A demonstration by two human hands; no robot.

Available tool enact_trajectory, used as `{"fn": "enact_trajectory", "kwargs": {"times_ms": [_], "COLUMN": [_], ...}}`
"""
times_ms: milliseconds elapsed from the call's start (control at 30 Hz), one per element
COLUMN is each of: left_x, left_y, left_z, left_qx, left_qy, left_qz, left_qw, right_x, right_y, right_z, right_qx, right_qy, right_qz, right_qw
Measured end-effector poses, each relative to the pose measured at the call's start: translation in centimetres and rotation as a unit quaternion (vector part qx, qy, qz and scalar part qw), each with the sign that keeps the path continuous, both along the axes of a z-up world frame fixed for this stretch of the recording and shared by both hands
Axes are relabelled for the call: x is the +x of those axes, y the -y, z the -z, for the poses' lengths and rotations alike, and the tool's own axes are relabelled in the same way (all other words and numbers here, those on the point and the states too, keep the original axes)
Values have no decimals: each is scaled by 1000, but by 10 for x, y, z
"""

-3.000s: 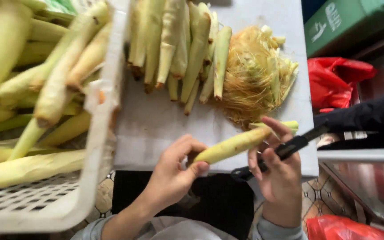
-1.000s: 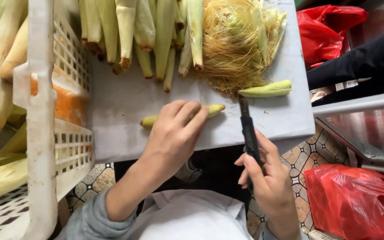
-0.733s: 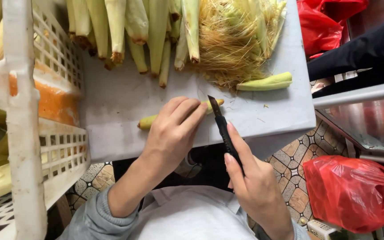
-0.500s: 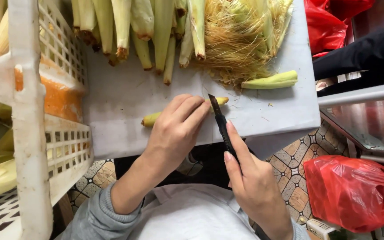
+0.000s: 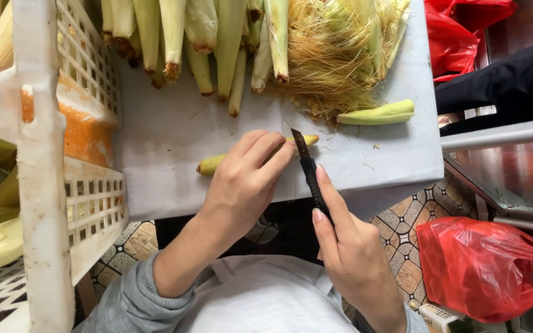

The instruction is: The person peels the husks from several pieces of baby corn one by one using a small blade and their hands, then places the peeled corn into a basket.

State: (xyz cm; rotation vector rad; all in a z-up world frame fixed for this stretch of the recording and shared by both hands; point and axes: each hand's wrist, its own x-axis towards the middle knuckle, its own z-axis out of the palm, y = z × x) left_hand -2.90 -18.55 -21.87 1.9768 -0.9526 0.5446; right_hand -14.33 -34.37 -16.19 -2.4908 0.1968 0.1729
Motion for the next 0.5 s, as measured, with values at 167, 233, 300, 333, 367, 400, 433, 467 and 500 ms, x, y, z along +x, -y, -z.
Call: {"fn": "enact_trajectory", "kwargs": {"times_ms": [167,233,300,333,367,400,433,467,500], "left_x": [0,0,0,0,0,0,0,0,0], "left_y": [-1,-1,-1,-1,-1,-1,-1,-1,0], "left_z": [6,6,5,5,6,6,7,7,7], "left_qx": [5,2,3,3,4,5,5,5,5], "left_qy": [-1,-2,4,3,3,3,3,5,9], "left_qz": [6,9,8,7,9,10,10,9,7], "left_qw": [1000,1000,1000,1000,1000,1000,1000,1000,1000], "right_x": [2,3,2,2,2,2,3,3,4], "right_y": [-2,-3,-3,-3,-3,-2,-3,-3,-3], "right_z": [-3,-3,-2,-1,0,0,0,0,0], "right_qx": [-7,-11,-19,-18,-25,-31,-31,-33,-35], "right_qy": [-33,-42,-23,-24,-8,8,7,16,26], "right_qz": [17,22,13,12,-3,-18,-17,-25,-33], "right_qw": [999,999,999,999,1000,999,999,999,999]}}
